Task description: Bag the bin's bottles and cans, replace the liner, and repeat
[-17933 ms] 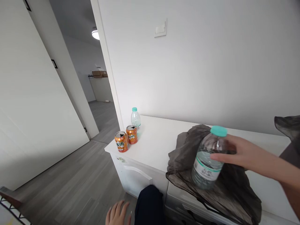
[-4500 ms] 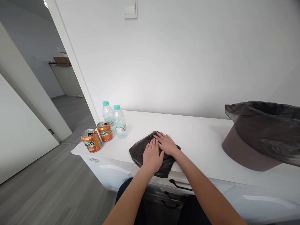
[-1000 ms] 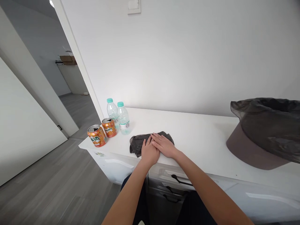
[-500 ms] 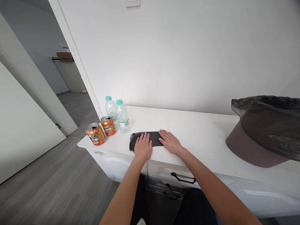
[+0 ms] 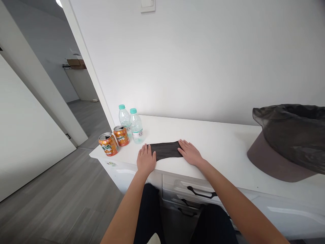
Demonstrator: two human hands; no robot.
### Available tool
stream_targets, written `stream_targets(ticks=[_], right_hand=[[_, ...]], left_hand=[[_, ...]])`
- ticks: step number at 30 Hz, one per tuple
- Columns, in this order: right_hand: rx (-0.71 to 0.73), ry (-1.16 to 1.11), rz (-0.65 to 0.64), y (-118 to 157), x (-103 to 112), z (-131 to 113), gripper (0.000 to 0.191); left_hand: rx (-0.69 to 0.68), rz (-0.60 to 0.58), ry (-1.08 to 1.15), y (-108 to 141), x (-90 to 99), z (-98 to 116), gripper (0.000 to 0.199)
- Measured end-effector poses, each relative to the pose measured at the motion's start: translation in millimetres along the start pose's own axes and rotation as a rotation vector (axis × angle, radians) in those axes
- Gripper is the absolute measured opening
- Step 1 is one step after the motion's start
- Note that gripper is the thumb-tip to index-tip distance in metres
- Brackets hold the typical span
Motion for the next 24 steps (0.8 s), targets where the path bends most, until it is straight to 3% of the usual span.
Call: stream_targets(ticks=[4, 6, 8, 11, 14, 16, 20, 24], right_hand=[[0.031, -0.021, 0.024, 28, 15, -7, 0.069], [0.071, -0.026, 0.081, 54, 23, -5, 0.069], [0.111, -0.01, 0.15, 84, 28, 6, 0.068], [0.135, 0.059, 0.232, 131, 25, 43, 0.064], [0.127, 0.167, 0.308, 173, 20, 92, 0.065], [0.114, 0.237, 0.345, 196, 18, 124, 0.066], [0.14, 0.322, 0.329, 221, 11, 162, 0.068], [0.183, 0.366, 0.373, 224, 13, 166, 0.067]], left_hand=[[-0.063, 0.175, 0.071, 14, 22.0, -2, 0.054], [-0.174, 0.272, 0.112, 28, 38.1, 7, 0.051], [-0.321, 0.288, 0.142, 42, 47.4, 23, 0.049], [-0.494, 0.114, 0.143, 49, 37.1, 51, 0.05], [-0.549, -0.152, 0.098, 39, 8.5, 73, 0.055], [-0.561, -0.261, 0.065, 28, -6.0, 86, 0.06], [-0.58, -0.29, 0.015, 11, -14.2, 115, 0.062], [-0.558, -0.168, -0.006, 1, -4.6, 136, 0.054]])
Point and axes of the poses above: each hand's wrist, its own y-axis away from the middle knuckle, its own x-axis out of the back of the hand, z = x × y, the point moved 10 cm from there along -y, towards the middle knuckle, and after that the axes turned 9 degrees about y, right-handed, at the moved point
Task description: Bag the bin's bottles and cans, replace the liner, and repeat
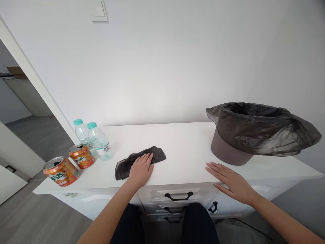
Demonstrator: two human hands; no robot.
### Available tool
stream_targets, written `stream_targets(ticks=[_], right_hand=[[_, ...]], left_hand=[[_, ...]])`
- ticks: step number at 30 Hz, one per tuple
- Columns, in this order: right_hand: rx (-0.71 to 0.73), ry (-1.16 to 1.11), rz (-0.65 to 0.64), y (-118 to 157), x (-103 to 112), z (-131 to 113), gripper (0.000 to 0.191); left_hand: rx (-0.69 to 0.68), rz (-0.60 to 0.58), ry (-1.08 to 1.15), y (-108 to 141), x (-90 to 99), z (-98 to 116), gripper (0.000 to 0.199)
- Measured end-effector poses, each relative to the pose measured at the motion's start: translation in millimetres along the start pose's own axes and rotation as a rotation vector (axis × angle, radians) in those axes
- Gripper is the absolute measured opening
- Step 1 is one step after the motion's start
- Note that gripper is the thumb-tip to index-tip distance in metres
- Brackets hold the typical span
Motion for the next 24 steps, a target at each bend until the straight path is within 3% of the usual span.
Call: stream_targets(ticks=[3, 8, 12, 14, 19, 24], right_hand=[[0.001, 0.02, 0.056, -3, 5, -3, 0.068], [-0.036, -0.022, 0.107, -3, 10, -1, 0.067], [-0.06, -0.019, 0.133, -3, 12, -1, 0.067], [-0.059, -0.011, 0.152, -3, 14, -2, 0.067], [-0.088, -0.026, 0.136, 1, 8, 1, 0.066], [-0.09, -0.003, 0.086, 4, -1, 3, 0.067]], left_hand=[[0.007, 0.097, -0.049, -9, 8.7, 1, 0.051], [0.096, 0.029, -0.096, -17, -0.7, -24, 0.051], [0.273, 0.039, -0.152, 2, 5.5, -49, 0.059], [0.316, 0.042, -0.168, 14, 12.0, -50, 0.062], [0.138, 0.086, -0.081, 10, 23.8, -26, 0.056], [0.016, -0.064, -0.111, -21, -0.7, -24, 0.046]])
Point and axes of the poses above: each hand's wrist, its own y-axis away from the middle knuckle, its own x-axis out of the back of the hand, z = x × y, the point moved 10 cm from there along -y, towards the middle knuckle, and after that the axes turned 9 degrees about y, right-handed, at the moved point
